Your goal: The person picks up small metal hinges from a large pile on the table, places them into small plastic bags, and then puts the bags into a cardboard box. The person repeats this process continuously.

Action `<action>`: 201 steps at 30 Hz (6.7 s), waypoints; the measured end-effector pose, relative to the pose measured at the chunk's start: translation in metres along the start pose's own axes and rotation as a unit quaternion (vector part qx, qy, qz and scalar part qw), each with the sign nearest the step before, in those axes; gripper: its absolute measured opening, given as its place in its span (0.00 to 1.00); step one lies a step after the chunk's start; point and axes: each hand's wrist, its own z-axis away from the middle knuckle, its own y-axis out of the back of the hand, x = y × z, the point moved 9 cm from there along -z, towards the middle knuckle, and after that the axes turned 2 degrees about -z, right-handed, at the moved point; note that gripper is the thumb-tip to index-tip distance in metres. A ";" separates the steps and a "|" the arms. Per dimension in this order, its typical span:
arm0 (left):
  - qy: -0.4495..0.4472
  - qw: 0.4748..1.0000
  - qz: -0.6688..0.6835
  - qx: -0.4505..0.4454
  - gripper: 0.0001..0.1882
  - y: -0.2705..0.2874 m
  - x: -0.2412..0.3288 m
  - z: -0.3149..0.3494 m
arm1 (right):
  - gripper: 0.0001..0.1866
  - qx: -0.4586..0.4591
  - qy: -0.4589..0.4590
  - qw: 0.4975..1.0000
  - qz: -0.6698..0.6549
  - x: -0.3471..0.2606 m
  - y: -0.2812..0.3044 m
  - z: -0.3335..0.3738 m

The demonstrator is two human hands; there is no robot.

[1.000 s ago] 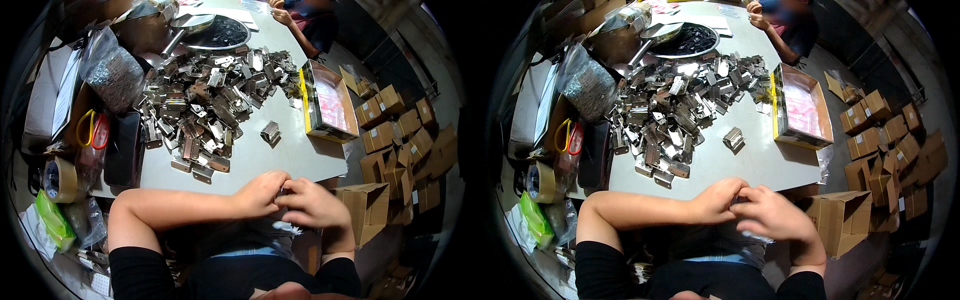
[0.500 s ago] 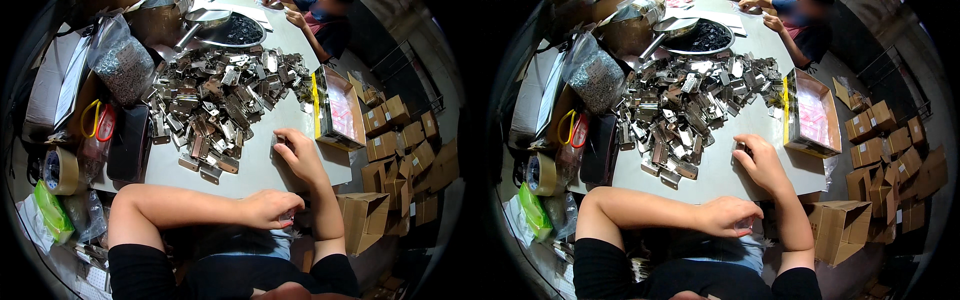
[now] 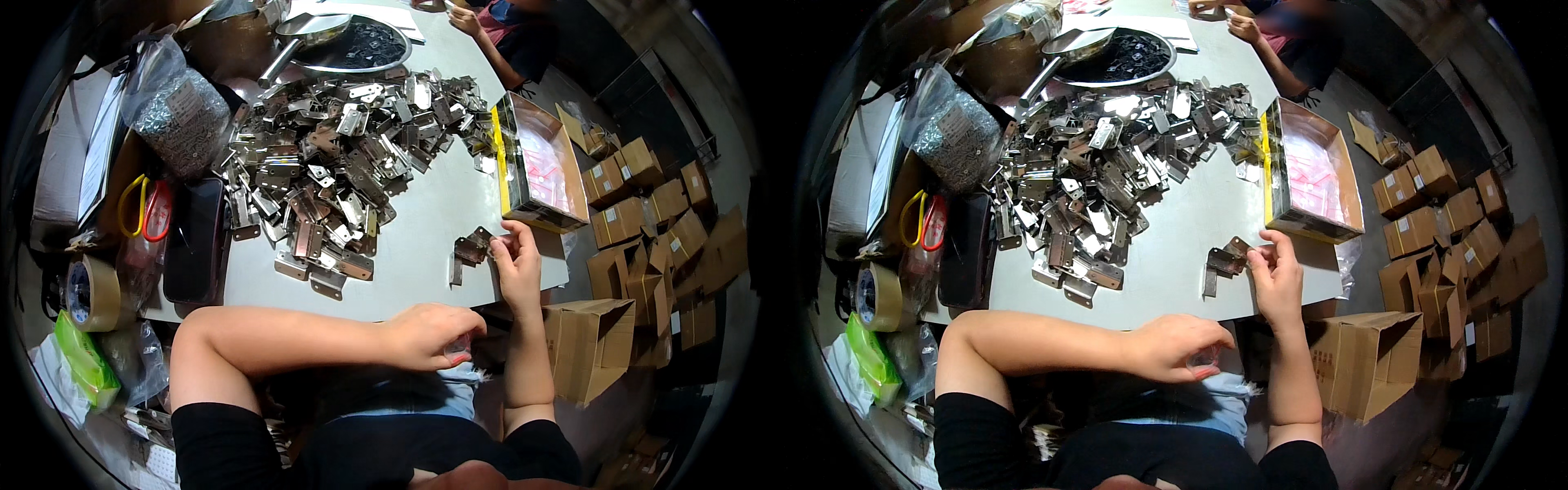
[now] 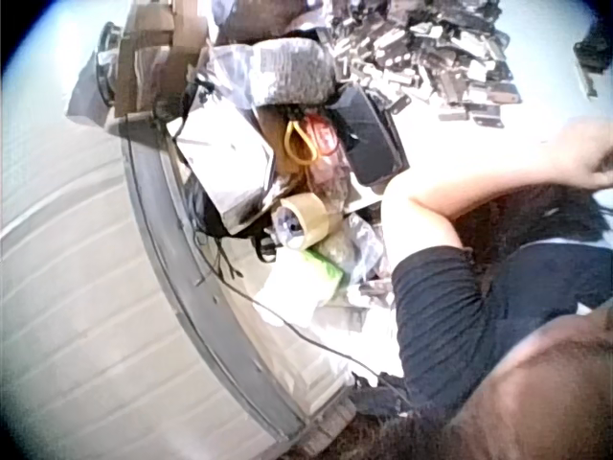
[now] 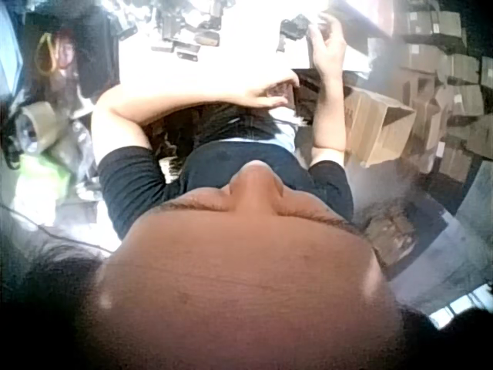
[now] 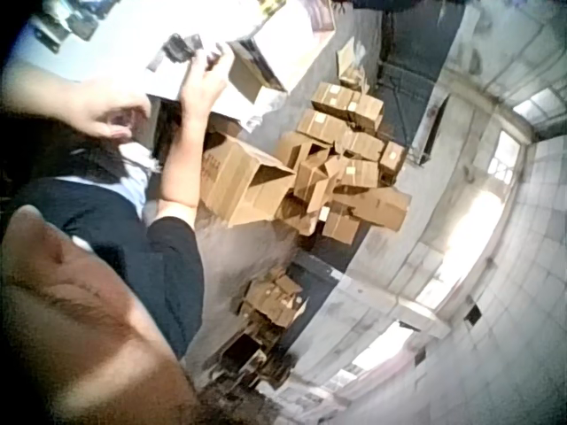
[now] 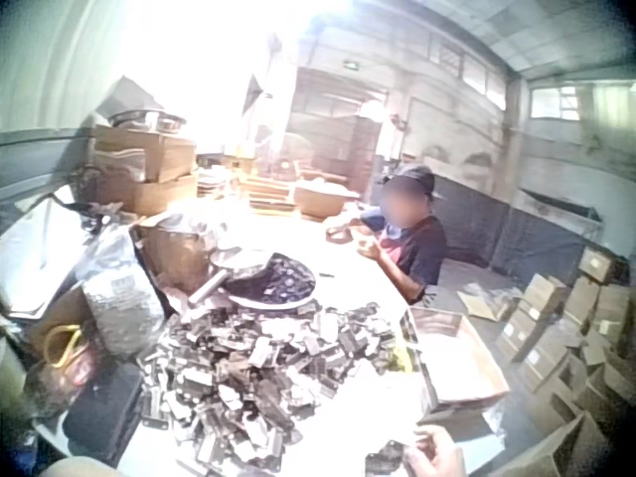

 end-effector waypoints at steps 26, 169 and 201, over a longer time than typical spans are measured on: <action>-0.008 1.000 -0.013 0.002 0.18 -0.001 0.001 0.000 | 0.05 0.129 0.010 0.975 0.181 -0.025 0.072 0.010; 0.276 0.886 0.355 -0.111 0.28 -0.047 -0.026 0.025 | 0.05 -0.375 0.041 0.921 0.095 -0.101 -0.070 0.042; 0.221 0.883 0.399 -0.114 0.23 -0.068 -0.039 0.026 | 0.07 -0.219 0.337 0.904 0.144 -0.124 -0.135 0.006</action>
